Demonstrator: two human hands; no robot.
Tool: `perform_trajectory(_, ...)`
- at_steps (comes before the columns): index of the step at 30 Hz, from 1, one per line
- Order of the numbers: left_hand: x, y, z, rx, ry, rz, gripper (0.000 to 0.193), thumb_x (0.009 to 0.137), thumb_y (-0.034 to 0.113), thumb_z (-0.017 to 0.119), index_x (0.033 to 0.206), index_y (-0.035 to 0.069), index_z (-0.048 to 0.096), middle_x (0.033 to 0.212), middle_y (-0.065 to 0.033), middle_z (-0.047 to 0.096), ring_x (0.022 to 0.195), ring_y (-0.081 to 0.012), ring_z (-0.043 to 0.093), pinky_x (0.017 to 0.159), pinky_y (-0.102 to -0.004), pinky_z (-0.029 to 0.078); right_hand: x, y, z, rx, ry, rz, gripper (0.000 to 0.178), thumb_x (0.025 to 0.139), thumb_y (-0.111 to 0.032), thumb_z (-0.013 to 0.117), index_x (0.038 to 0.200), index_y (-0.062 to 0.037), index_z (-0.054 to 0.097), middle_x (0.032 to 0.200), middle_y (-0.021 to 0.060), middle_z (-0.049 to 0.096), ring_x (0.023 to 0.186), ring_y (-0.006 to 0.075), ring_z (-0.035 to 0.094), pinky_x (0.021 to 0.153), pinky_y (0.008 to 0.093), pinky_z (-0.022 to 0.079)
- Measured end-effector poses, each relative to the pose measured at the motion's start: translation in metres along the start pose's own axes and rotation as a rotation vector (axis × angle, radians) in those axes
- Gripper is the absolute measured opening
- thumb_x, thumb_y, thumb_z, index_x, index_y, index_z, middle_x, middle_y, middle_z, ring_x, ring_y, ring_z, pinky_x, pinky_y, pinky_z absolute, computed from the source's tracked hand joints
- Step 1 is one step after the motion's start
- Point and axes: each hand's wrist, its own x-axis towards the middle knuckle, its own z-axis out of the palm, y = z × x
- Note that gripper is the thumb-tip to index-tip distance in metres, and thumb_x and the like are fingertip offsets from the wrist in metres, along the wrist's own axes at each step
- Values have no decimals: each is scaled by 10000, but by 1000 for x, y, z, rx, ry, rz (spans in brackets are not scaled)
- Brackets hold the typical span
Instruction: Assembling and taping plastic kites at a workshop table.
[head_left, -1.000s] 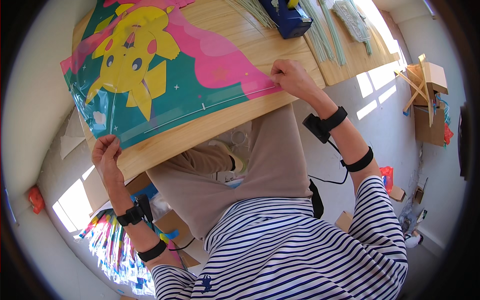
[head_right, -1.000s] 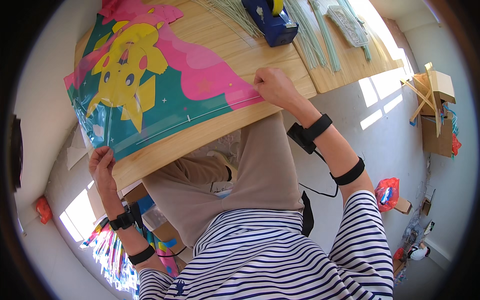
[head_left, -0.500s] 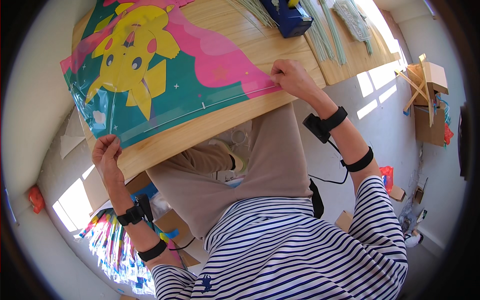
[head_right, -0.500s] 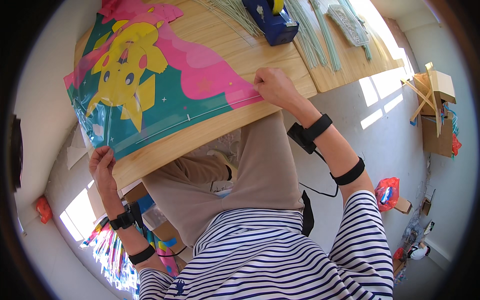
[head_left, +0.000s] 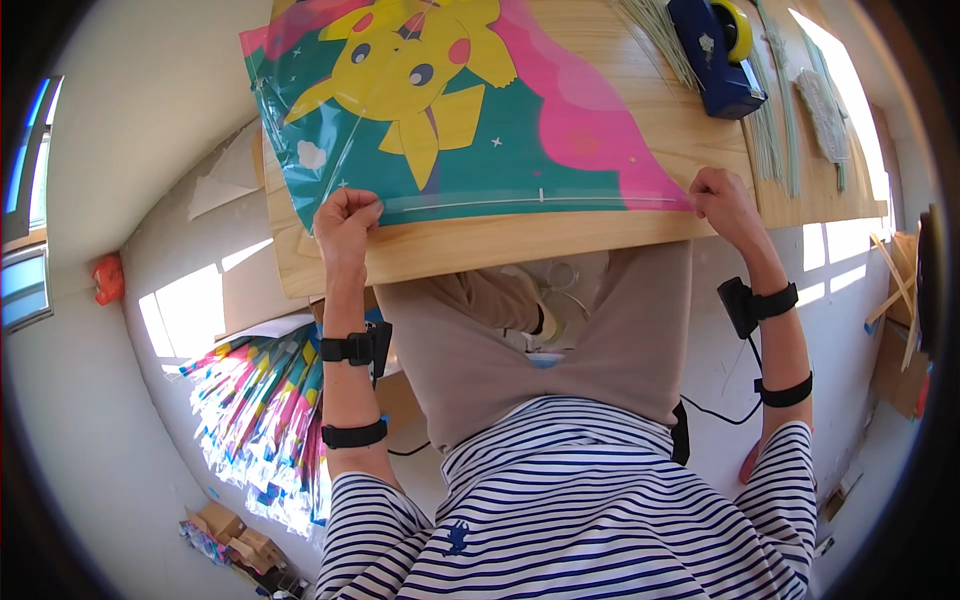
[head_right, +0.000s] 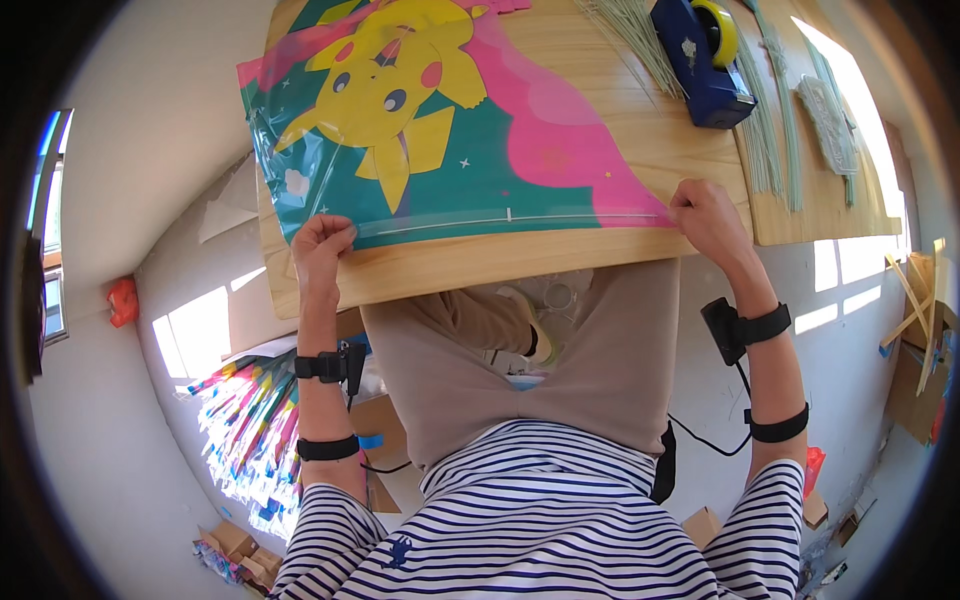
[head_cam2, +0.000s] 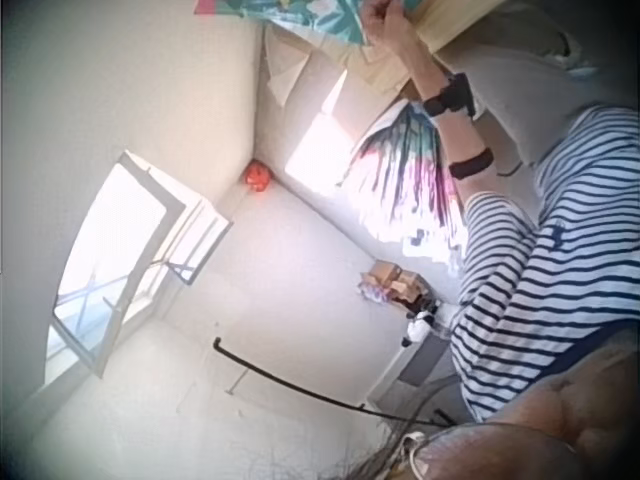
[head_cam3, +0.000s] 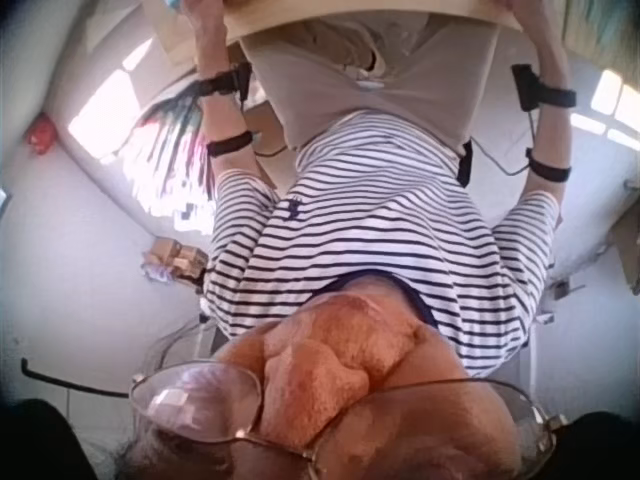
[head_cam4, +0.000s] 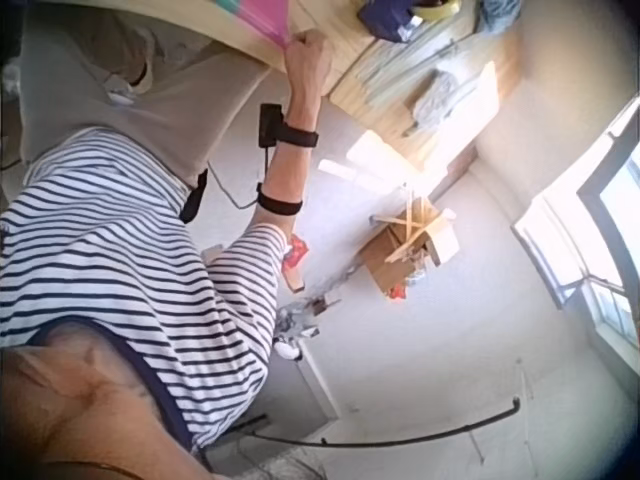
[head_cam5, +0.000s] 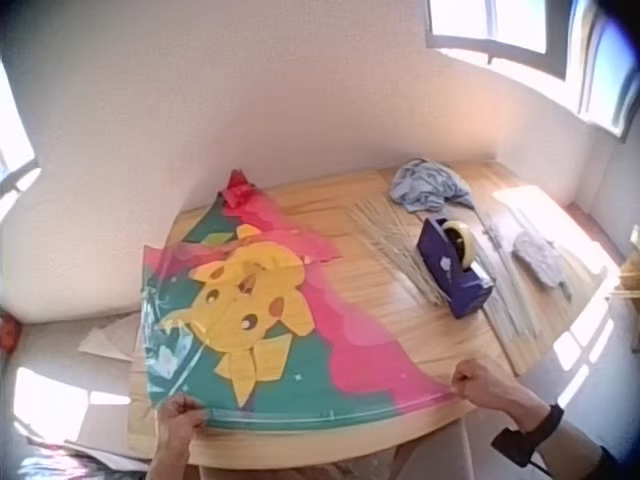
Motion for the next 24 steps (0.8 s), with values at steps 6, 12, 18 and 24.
perform_trajectory(6, 2, 1, 8, 8, 30, -31, 104, 791, -80, 696, 862, -4, 686, 730, -17, 635, 632, -88, 543, 573, -229, 431, 2, 6, 5, -37, 52, -53, 116, 779, -48, 632, 726, 50, 603, 624, 111, 595, 605, 197, 590, 569, 348, 454)
perform_trajectory(12, 4, -3, 4, 46, 10, 19, 95, 802, -55, 701, 877, 1, 683, 746, -15, 638, 638, -88, 543, 579, -229, 424, 4, 7, 5, -99, 5, 19, 140, 798, -117, 676, 803, 23, 671, 801, 181, 673, 805, 333, 652, 712, 423, 504)
perform_trajectory(18, 5, -6, 0, 38, 5, 39, 83, 807, -56, 687, 871, -4, 675, 742, -14, 627, 640, -82, 527, 578, -226, 407, 5, 9, 10, -168, 63, 12, 154, 794, -128, 707, 822, 22, 685, 819, 189, 694, 798, 358, 665, 709, 429, 508)
perform_trajectory(24, 7, -7, 0, 57, 14, 54, 76, 814, -55, 682, 865, 0, 667, 735, -11, 619, 642, -83, 523, 590, -229, 408, 5, -2, 8, -193, 53, 43, 143, 802, -138, 711, 819, 3, 694, 836, 173, 703, 838, 355, 674, 735, 432, 514)
